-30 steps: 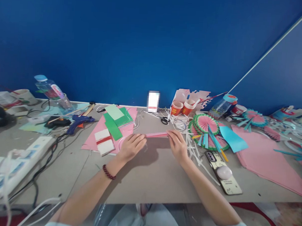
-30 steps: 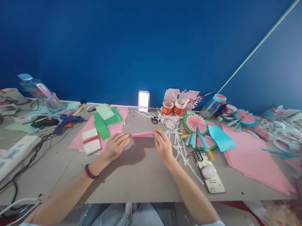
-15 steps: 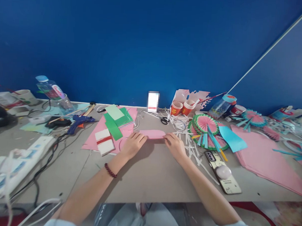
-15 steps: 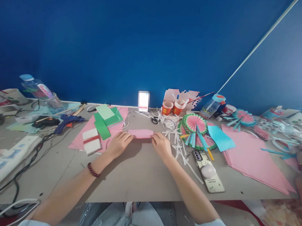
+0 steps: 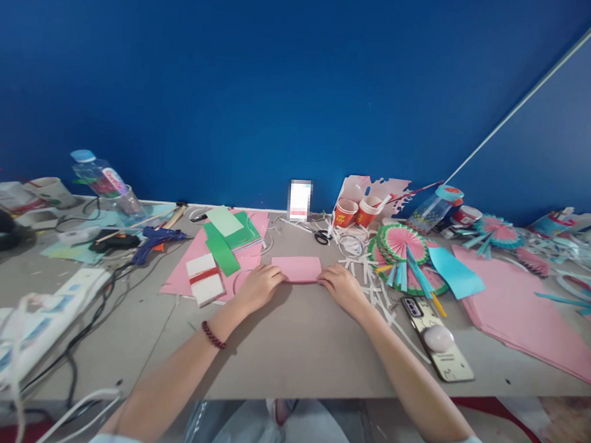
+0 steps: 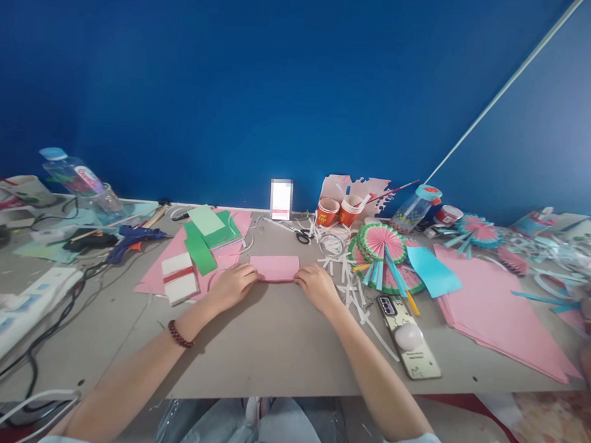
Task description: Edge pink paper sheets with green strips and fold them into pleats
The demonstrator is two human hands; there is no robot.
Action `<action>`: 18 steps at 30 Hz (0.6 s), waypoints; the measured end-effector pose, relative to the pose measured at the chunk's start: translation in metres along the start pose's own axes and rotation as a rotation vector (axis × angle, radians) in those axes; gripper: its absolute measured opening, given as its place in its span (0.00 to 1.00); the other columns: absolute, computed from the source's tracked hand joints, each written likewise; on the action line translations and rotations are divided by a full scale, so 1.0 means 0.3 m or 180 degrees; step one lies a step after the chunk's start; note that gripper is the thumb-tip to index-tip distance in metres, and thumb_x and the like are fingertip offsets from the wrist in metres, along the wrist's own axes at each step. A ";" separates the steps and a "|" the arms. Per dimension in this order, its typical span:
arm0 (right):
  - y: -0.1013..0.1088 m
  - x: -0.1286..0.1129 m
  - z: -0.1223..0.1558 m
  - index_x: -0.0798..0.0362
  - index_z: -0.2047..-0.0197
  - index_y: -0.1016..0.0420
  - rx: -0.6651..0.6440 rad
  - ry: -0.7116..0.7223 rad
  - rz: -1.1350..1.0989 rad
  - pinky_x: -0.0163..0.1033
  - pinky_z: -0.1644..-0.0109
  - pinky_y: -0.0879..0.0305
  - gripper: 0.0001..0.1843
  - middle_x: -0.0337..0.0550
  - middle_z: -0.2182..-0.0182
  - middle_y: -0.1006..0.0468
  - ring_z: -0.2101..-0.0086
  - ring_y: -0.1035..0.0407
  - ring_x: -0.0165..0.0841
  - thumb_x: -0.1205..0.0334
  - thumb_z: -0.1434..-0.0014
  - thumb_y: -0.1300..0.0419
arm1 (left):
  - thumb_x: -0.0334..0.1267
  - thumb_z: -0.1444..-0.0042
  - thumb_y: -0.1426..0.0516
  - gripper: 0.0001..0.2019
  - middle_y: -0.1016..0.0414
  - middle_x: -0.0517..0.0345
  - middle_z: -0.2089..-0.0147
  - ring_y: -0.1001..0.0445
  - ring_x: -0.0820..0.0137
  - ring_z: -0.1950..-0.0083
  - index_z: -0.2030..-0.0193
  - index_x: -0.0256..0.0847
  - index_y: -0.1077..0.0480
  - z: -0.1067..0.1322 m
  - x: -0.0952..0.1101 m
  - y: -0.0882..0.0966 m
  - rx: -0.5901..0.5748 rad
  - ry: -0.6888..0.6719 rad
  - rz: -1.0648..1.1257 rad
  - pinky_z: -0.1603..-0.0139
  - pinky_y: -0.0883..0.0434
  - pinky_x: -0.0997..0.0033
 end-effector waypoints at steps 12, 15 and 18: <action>0.000 0.019 -0.008 0.51 0.66 0.21 -0.0127 -0.0256 -0.0607 0.40 0.56 0.36 0.11 0.43 0.66 0.20 0.62 0.29 0.36 0.68 0.39 0.46 | 0.33 0.37 0.50 0.12 0.24 0.56 0.62 0.27 0.67 0.60 0.61 0.44 0.25 -0.004 -0.042 -0.004 0.0192 0.0471 0.0524 0.56 0.34 0.64; -0.008 0.030 -0.015 0.52 0.67 0.21 -0.0096 -0.0294 -0.0749 0.41 0.54 0.36 0.11 0.43 0.67 0.20 0.63 0.29 0.36 0.68 0.39 0.45 | 0.34 0.37 0.49 0.11 0.24 0.56 0.63 0.26 0.68 0.61 0.63 0.43 0.25 -0.011 -0.053 -0.008 0.0141 0.0549 0.0704 0.57 0.34 0.65; -0.013 0.047 -0.020 0.51 0.68 0.21 -0.0104 -0.0433 -0.0867 0.42 0.54 0.36 0.11 0.44 0.67 0.19 0.63 0.28 0.37 0.66 0.41 0.45 | 0.36 0.37 0.49 0.11 0.24 0.56 0.63 0.26 0.68 0.61 0.64 0.43 0.25 -0.017 -0.067 -0.014 0.0085 0.0619 0.0979 0.56 0.32 0.65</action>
Point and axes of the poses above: each hand's wrist, its own z-axis away from the middle knuckle, its own y-axis out of the back of the hand, x = y × z, the point moved 6 cm from there along -z, towards the middle knuckle
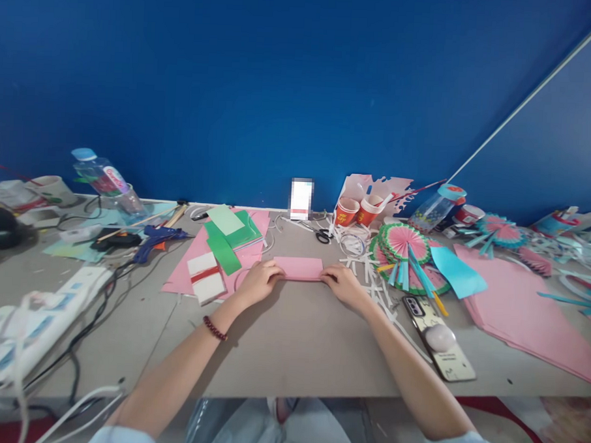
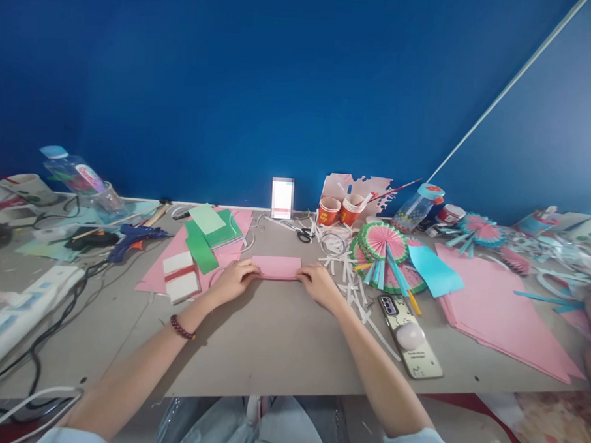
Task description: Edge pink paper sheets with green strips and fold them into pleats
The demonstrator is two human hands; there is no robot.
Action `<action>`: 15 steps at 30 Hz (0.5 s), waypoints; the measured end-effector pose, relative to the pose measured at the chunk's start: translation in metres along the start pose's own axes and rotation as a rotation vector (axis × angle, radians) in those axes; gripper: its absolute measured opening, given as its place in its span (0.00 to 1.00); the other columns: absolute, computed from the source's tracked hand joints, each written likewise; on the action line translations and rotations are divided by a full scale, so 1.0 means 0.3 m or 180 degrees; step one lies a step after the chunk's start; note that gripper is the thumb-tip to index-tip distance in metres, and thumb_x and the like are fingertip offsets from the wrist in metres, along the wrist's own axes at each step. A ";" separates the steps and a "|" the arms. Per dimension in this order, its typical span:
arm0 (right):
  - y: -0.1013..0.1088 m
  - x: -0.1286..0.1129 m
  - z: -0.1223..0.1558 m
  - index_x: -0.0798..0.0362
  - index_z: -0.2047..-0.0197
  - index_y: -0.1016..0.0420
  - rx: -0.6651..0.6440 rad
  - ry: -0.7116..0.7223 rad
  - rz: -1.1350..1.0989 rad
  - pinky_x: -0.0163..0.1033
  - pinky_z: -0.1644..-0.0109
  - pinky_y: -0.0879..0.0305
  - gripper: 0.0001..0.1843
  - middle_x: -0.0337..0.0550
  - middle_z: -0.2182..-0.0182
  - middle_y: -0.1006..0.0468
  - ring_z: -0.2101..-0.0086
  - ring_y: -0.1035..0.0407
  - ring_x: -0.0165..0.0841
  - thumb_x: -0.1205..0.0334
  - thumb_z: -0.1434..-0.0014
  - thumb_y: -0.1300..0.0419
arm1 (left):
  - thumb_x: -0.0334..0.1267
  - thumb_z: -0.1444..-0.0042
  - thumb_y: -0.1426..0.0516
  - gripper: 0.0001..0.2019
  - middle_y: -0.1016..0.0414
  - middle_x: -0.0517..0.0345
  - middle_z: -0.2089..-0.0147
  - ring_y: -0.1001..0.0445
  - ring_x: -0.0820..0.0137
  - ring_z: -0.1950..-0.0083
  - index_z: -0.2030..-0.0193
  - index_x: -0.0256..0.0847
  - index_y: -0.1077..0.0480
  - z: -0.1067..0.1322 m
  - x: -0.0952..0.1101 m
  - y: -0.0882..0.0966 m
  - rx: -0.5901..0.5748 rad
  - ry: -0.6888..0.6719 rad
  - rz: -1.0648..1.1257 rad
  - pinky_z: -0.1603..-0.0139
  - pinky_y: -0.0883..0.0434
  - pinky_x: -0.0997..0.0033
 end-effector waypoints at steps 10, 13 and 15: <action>-0.010 0.063 0.003 0.52 0.67 0.21 0.0026 -0.0817 -0.0543 0.37 0.62 0.36 0.09 0.41 0.70 0.19 0.69 0.28 0.35 0.60 0.46 0.42 | 0.40 0.42 0.43 0.08 0.24 0.56 0.65 0.26 0.68 0.63 0.68 0.41 0.26 -0.007 -0.044 0.003 0.0049 0.0551 0.0692 0.59 0.32 0.70; -0.014 0.063 0.002 0.52 0.69 0.21 0.0004 -0.0815 -0.0570 0.37 0.62 0.36 0.08 0.41 0.70 0.19 0.69 0.28 0.35 0.61 0.47 0.42 | 0.39 0.42 0.44 0.09 0.25 0.56 0.65 0.27 0.69 0.63 0.69 0.40 0.26 -0.005 -0.043 0.004 0.0024 0.0563 0.0735 0.60 0.32 0.70; -0.013 0.061 0.001 0.52 0.70 0.21 0.0022 -0.0786 -0.0589 0.37 0.61 0.36 0.08 0.42 0.70 0.19 0.68 0.28 0.35 0.62 0.47 0.42 | 0.39 0.42 0.44 0.09 0.26 0.55 0.65 0.27 0.69 0.63 0.69 0.40 0.25 -0.004 -0.044 0.003 -0.0008 0.0564 0.0759 0.60 0.32 0.70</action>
Point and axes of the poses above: each hand's wrist, its own z-axis away from the middle knuckle, its own y-axis out of the back of the hand, x = y × z, the point moved 6 cm from there along -z, towards the middle knuckle
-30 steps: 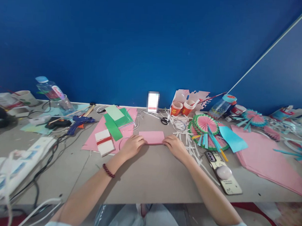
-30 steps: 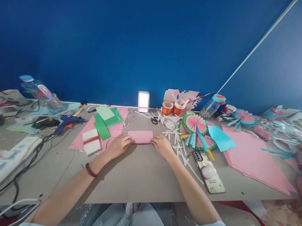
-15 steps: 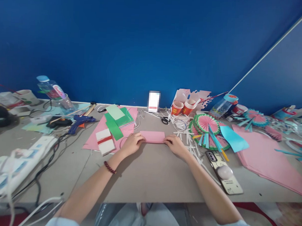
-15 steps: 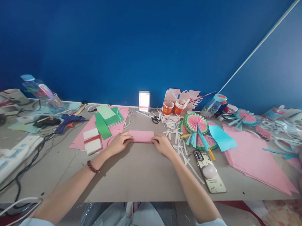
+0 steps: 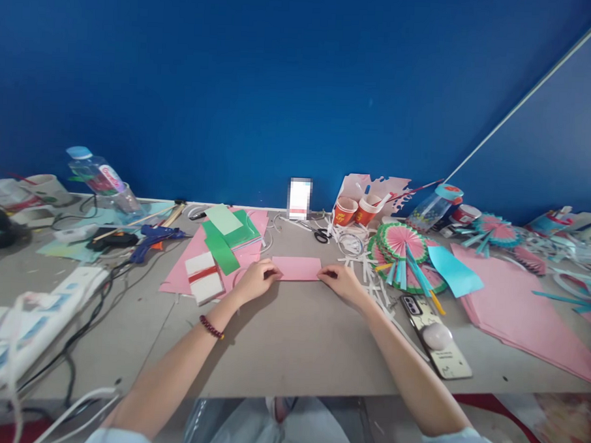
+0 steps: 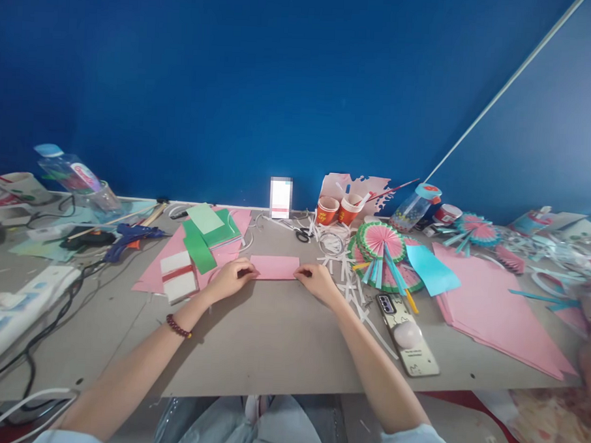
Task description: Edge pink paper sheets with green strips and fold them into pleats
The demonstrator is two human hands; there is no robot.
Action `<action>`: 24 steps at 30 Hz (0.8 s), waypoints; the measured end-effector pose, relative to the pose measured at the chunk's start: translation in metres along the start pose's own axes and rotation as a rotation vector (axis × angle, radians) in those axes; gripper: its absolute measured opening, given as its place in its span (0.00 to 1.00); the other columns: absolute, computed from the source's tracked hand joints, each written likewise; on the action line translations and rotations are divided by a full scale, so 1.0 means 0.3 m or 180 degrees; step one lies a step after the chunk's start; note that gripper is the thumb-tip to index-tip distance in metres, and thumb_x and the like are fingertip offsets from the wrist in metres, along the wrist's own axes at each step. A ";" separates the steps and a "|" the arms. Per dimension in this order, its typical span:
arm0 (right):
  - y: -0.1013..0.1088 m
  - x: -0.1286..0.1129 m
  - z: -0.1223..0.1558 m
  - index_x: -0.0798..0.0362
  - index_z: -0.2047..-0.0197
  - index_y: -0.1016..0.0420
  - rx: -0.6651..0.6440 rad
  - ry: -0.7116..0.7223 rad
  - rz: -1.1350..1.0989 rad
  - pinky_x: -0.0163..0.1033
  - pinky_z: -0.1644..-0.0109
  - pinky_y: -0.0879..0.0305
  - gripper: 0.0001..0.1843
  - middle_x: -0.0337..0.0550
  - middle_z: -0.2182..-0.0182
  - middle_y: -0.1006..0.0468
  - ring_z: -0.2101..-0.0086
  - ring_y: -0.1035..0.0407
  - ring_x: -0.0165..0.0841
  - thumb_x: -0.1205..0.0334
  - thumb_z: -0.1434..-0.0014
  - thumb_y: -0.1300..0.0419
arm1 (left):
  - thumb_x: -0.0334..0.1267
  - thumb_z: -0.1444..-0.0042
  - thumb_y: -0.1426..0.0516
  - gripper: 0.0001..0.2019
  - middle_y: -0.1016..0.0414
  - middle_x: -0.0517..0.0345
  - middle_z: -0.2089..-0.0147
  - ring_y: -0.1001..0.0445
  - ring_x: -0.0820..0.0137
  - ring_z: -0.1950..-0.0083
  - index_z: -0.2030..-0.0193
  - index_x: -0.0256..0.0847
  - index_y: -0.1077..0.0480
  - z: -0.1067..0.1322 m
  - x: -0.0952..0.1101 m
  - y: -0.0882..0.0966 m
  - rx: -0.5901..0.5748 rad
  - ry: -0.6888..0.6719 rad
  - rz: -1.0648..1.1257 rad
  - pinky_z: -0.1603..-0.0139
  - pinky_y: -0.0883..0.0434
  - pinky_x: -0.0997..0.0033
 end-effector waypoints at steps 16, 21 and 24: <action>0.004 0.007 -0.005 0.52 0.69 0.20 0.0006 0.0031 -0.0053 0.37 0.60 0.36 0.08 0.43 0.68 0.19 0.66 0.27 0.35 0.63 0.47 0.41 | 0.36 0.44 0.42 0.05 0.24 0.57 0.64 0.27 0.69 0.63 0.67 0.41 0.25 -0.010 -0.010 -0.005 -0.0067 0.0064 0.0030 0.61 0.32 0.71; 0.004 0.012 -0.010 0.53 0.69 0.20 -0.0074 -0.0022 -0.0011 0.37 0.61 0.36 0.08 0.43 0.69 0.19 0.67 0.28 0.35 0.61 0.47 0.41 | 0.36 0.44 0.43 0.05 0.24 0.57 0.65 0.27 0.69 0.63 0.68 0.41 0.25 -0.011 -0.012 -0.004 -0.0045 0.0057 -0.0025 0.61 0.33 0.71; 0.004 0.012 -0.011 0.53 0.69 0.20 -0.0081 -0.0024 -0.0020 0.37 0.61 0.36 0.08 0.43 0.69 0.19 0.67 0.28 0.35 0.61 0.48 0.41 | 0.35 0.45 0.42 0.05 0.24 0.57 0.65 0.27 0.69 0.63 0.68 0.41 0.25 -0.011 -0.013 -0.005 -0.0033 0.0045 -0.0020 0.61 0.32 0.71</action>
Point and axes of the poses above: each hand's wrist, its own z-axis away from the middle knuckle, its own y-axis out of the back of the hand, x = y × z, the point moved 6 cm from there along -z, towards the middle knuckle
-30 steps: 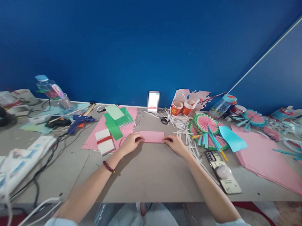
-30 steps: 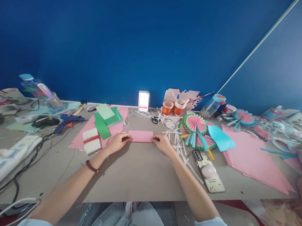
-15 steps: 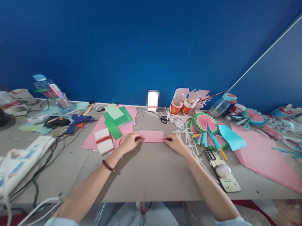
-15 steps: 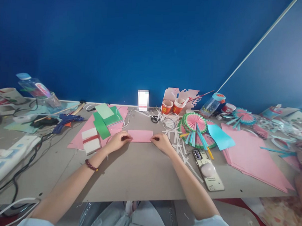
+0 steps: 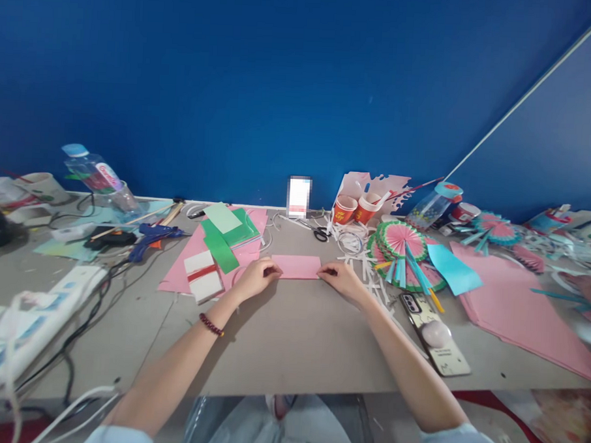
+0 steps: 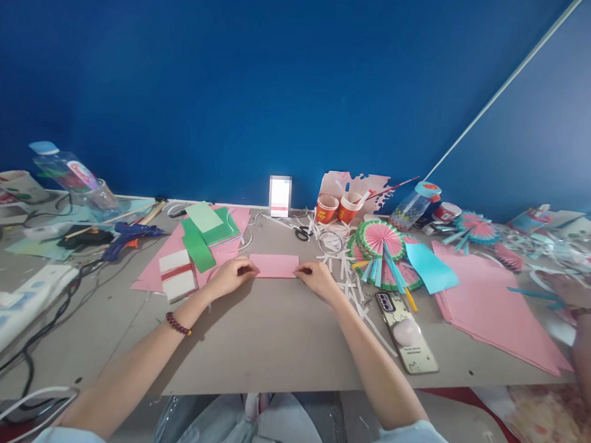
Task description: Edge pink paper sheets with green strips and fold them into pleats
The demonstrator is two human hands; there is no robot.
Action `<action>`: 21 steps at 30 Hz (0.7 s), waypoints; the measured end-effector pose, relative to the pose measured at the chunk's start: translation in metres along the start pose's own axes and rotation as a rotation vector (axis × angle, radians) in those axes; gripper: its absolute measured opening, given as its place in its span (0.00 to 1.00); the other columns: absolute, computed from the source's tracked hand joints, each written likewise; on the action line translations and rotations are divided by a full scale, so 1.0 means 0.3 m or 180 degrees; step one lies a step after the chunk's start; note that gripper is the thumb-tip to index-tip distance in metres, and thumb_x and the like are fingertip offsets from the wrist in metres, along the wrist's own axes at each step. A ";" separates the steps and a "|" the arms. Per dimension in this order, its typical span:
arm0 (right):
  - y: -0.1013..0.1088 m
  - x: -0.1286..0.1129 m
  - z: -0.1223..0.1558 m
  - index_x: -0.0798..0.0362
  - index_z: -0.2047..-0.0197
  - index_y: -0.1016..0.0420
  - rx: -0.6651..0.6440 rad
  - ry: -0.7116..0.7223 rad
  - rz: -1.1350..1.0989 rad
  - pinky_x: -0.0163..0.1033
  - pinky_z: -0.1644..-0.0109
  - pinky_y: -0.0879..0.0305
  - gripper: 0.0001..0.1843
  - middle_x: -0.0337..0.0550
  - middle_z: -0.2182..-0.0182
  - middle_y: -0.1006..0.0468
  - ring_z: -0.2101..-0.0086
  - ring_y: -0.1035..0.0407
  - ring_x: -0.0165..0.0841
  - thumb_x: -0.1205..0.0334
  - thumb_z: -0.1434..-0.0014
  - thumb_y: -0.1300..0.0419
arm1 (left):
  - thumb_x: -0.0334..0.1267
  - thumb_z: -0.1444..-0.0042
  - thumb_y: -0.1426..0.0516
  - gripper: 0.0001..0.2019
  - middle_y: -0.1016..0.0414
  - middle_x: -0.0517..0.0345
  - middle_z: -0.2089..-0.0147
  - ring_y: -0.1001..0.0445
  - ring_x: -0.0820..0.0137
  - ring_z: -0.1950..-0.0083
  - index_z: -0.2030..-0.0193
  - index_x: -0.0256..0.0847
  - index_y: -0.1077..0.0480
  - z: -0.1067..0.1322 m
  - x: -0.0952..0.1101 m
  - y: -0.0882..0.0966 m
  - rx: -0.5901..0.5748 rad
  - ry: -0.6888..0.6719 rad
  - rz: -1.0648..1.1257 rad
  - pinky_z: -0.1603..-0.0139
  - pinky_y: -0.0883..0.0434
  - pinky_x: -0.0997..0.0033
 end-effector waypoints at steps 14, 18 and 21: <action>-0.002 -0.005 0.005 0.53 0.70 0.20 0.0009 0.0107 -0.0007 0.37 0.62 0.36 0.08 0.43 0.70 0.19 0.68 0.28 0.35 0.63 0.48 0.41 | 0.39 0.45 0.43 0.07 0.24 0.56 0.65 0.27 0.68 0.64 0.68 0.41 0.24 0.001 0.002 0.004 -0.0040 0.0035 0.0046 0.61 0.31 0.69; -0.002 -0.013 0.010 0.53 0.70 0.21 0.0066 0.0156 -0.0029 0.37 0.61 0.35 0.07 0.43 0.70 0.19 0.68 0.28 0.34 0.63 0.48 0.41 | 0.40 0.45 0.42 0.07 0.23 0.56 0.64 0.26 0.67 0.63 0.68 0.42 0.24 0.000 0.004 0.010 -0.0053 0.0078 0.0104 0.59 0.31 0.69; -0.004 -0.012 0.011 0.53 0.70 0.21 0.0087 0.0139 -0.0053 0.37 0.61 0.35 0.07 0.43 0.70 0.19 0.68 0.28 0.34 0.63 0.48 0.41 | 0.41 0.44 0.42 0.08 0.23 0.56 0.64 0.25 0.67 0.62 0.67 0.42 0.23 0.001 0.012 0.016 -0.0098 0.0102 0.0120 0.57 0.30 0.69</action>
Point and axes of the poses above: each hand's wrist, its own z-axis away from the middle knuckle, its own y-axis out of the back of the hand, x = y × z, the point moved 6 cm from there along -z, towards the middle knuckle
